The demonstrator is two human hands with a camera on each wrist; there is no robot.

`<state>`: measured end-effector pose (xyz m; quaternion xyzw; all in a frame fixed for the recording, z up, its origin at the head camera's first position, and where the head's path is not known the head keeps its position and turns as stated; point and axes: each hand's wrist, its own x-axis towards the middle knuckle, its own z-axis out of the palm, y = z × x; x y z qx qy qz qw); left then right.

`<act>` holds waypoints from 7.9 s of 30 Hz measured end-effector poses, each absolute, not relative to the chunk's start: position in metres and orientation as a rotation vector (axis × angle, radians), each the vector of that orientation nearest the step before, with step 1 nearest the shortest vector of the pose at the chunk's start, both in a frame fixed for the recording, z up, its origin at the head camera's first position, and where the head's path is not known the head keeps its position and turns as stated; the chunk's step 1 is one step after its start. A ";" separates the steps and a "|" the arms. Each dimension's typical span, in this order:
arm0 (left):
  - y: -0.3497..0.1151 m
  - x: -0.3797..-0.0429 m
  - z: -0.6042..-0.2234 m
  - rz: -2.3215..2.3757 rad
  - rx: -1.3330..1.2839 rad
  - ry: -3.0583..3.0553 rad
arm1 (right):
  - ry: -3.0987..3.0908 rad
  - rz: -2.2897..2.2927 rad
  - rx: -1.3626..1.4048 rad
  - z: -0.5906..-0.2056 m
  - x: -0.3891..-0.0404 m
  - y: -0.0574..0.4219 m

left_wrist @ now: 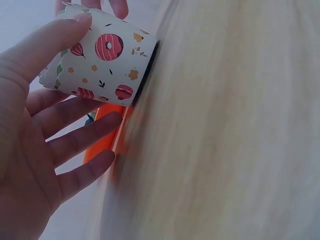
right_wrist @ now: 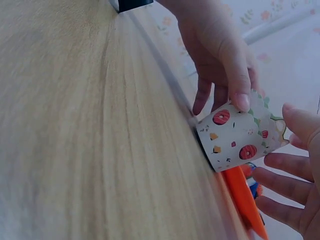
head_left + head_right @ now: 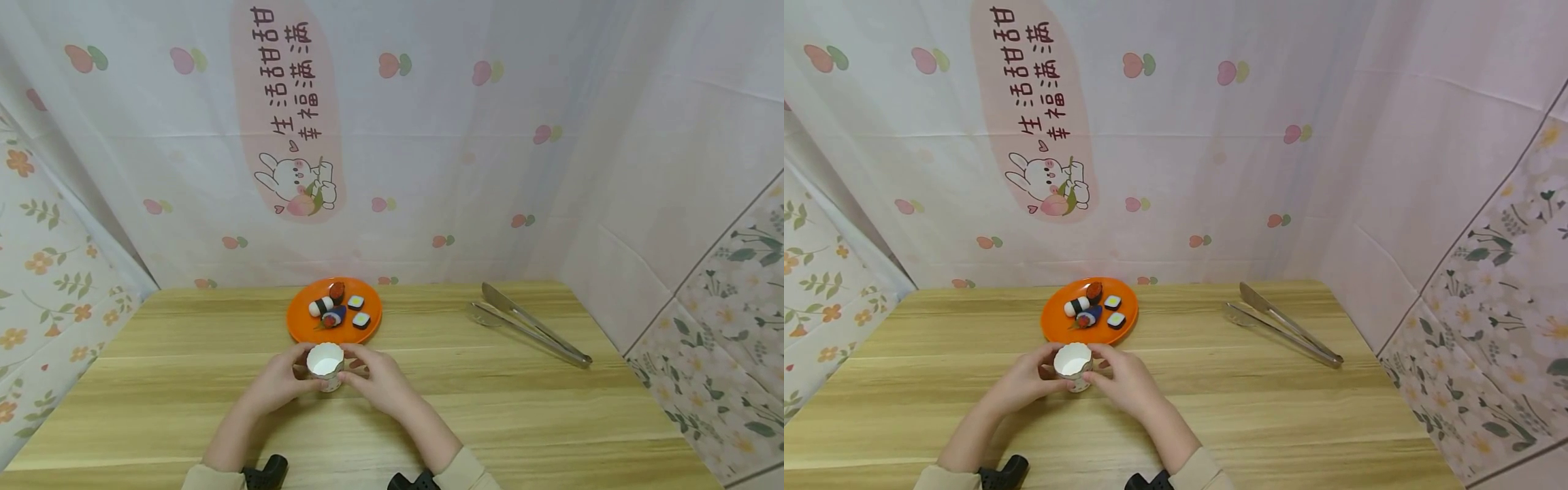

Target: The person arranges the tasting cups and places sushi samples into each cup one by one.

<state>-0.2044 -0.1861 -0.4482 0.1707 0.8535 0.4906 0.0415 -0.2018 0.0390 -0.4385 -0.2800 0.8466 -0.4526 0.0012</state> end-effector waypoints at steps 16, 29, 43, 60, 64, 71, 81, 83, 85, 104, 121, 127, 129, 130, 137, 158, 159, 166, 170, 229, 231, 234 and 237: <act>-0.180 -0.201 -0.441 1.539 0.528 2.641 | 2.733 -1.352 -1.005 -0.425 -0.199 0.044; -0.173 -0.199 -0.437 1.513 0.537 2.665 | 2.825 -1.261 -1.028 -0.415 -0.198 0.049; -0.163 -0.195 -0.436 1.516 0.614 2.612 | 2.884 -1.150 -1.064 -0.412 -0.198 0.059; -0.145 -0.189 -0.439 1.657 0.631 2.510 | 2.909 -1.109 -1.209 -0.405 -0.191 0.077; -0.143 -0.187 -0.438 1.680 0.634 2.475 | 2.925 -1.091 -1.204 -0.404 -0.190 0.080; -0.141 -0.188 -0.439 1.636 0.618 2.535 | 2.945 -1.078 -1.160 -0.402 -0.190 0.082; -0.141 -0.187 -0.440 1.615 0.624 2.548 | 2.959 -1.163 -1.156 -0.398 -0.188 0.084; -0.141 -0.187 -0.440 1.616 0.623 2.542 | 2.961 -1.178 -1.150 -0.397 -0.188 0.084; -0.142 -0.188 -0.441 1.624 0.622 2.529 | 2.961 -1.203 -1.149 -0.396 -0.188 0.085; -0.143 -0.187 -0.443 1.660 0.651 2.477 | 3.049 -1.401 -1.057 -0.385 -0.191 0.094; -0.143 -0.189 -0.444 1.598 0.657 2.534 | 3.129 -1.440 -0.797 -0.402 -0.214 0.114; -0.143 -0.189 -0.444 1.580 0.654 2.546 | 3.129 -1.405 -0.751 -0.413 -0.220 0.118; -0.143 -0.189 -0.444 1.577 0.651 2.543 | 3.130 -1.382 -0.736 -0.417 -0.222 0.119; -0.143 -0.188 -0.443 1.576 0.650 2.542 | 3.129 -1.370 -0.729 -0.419 -0.223 0.120; -0.143 -0.188 -0.443 1.563 0.654 2.547 | 3.087 -1.328 -0.679 -0.430 -0.226 0.122; -0.142 -0.189 -0.444 1.551 0.682 2.542 | 3.066 -1.286 -0.662 -0.449 -0.230 0.123; -0.143 -0.189 -0.444 1.551 0.680 2.542 | 3.065 -1.284 -0.666 -0.449 -0.230 0.123; -0.143 -0.188 -0.444 1.534 0.665 2.547 | 3.061 -1.259 -0.655 -0.449 -0.229 0.122; -0.143 -0.188 -0.443 1.527 0.661 2.556 | 3.067 -1.270 -0.680 -0.447 -0.229 0.122; -0.139 -0.186 -0.441 1.544 0.748 2.520 | 2.945 -0.989 -1.249 -0.406 -0.178 0.107; -0.138 -0.185 -0.441 1.532 0.754 2.522 | 2.945 -0.985 -1.269 -0.408 -0.178 0.107; -0.137 -0.185 -0.441 1.519 0.763 2.529 | 2.959 -0.961 -1.297 -0.411 -0.177 0.107; -0.137 -0.185 -0.441 1.507 0.777 2.543 | 2.961 -0.942 -1.337 -0.412 -0.177 0.107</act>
